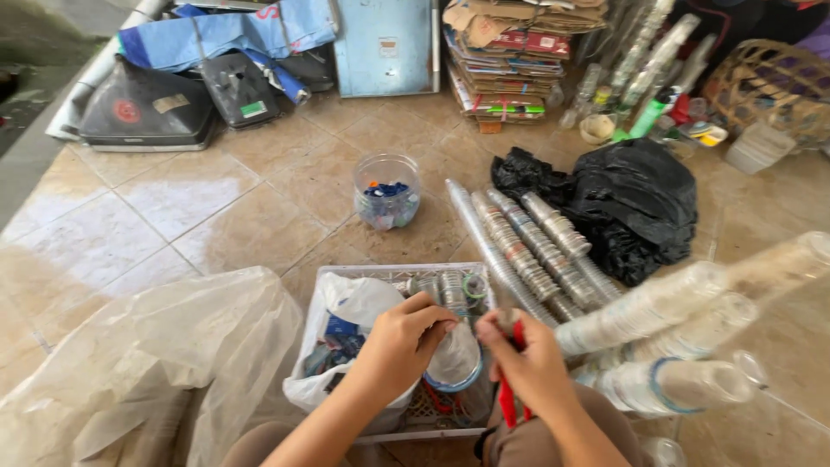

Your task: The person sits on the floor and uses a red utility knife to cut the rims off clear plastic cups. They pick up cups from a white crate, slice the top edge, and place the cut pieces into a plastic bag. The person also handles stacks of cups and a roll of blue tape during the process.

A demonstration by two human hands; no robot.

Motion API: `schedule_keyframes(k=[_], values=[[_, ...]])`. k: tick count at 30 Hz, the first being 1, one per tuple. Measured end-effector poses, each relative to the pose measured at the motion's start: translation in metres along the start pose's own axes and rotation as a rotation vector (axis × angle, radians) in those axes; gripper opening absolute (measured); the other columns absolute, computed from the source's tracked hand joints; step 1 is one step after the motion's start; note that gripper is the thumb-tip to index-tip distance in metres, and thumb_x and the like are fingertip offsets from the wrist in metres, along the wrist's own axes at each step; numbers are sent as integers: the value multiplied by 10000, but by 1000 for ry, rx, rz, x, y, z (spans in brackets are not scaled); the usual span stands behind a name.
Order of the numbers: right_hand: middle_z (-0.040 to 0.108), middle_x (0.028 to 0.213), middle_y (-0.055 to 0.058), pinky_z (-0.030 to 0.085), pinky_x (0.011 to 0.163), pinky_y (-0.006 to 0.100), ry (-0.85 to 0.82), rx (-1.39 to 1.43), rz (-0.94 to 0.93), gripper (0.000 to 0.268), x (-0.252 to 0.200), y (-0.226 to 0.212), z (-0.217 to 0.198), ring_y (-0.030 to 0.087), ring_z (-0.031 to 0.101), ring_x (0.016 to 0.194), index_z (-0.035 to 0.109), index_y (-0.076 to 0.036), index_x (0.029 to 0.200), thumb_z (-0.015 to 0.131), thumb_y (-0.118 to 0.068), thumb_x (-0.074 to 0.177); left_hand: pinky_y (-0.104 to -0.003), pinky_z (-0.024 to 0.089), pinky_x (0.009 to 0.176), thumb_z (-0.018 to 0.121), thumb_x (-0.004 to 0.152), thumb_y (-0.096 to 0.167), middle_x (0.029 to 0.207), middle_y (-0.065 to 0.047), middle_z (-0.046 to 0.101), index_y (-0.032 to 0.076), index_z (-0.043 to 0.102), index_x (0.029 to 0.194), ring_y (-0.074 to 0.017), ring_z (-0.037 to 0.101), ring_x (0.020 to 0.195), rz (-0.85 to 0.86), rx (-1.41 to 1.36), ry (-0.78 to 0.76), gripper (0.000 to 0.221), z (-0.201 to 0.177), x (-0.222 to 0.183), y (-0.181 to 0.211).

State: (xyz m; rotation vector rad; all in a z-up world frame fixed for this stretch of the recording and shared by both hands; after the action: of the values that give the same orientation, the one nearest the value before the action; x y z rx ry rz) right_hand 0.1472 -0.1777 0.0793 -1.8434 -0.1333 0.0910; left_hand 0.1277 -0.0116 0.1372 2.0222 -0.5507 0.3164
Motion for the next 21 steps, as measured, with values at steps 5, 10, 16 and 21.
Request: schedule_keyframes(k=[5, 10, 16, 21], values=[[586, 802, 184, 550, 407, 461, -232, 716, 367, 288, 1, 45, 36, 226, 512, 477, 539, 21, 1069, 414, -228, 997, -275, 441, 546, 687, 890, -39, 868, -36, 610, 6, 726, 945, -151, 505, 579, 40, 1, 282, 81, -41, -32, -17], [606, 786, 246, 533, 445, 483, -296, 585, 572, 307, -11, 41, 79, 302, 541, 516, 587, 100, 1143, 467, -154, 1018, -278, 428, 548, 689, 883, -64, 863, -39, 582, 17, 709, 962, -159, 484, 591, 45, 2, 323, 115, -62, -40, -27], [605, 716, 269, 528, 436, 483, -329, 519, 647, 338, -13, 44, 103, 310, 539, 444, 584, 117, 1177, 491, -169, 1022, -295, 442, 580, 692, 877, -65, 871, -53, 578, 15, 704, 981, -180, 505, 633, 66, 77, 350, 132, -78, -50, -36], [587, 632, 234, 461, 345, 394, -339, 543, 695, 327, -15, 43, 110, 259, 503, 349, 594, 109, 1159, 473, -166, 1032, -335, 500, 685, 688, 863, -66, 912, -68, 566, 20, 696, 1019, -221, 566, 757, 147, 214, 331, 178, -85, -58, -20]])
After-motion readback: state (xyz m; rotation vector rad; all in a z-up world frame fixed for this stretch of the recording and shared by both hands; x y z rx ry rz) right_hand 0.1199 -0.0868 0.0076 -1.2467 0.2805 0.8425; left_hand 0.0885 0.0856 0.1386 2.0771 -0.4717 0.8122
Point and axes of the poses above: each hand's wrist, its own x-axis towards the middle knuckle, its own z-axis out of the palm, y = z × x, the point moved 10 cm from there along x, towards the middle knuckle
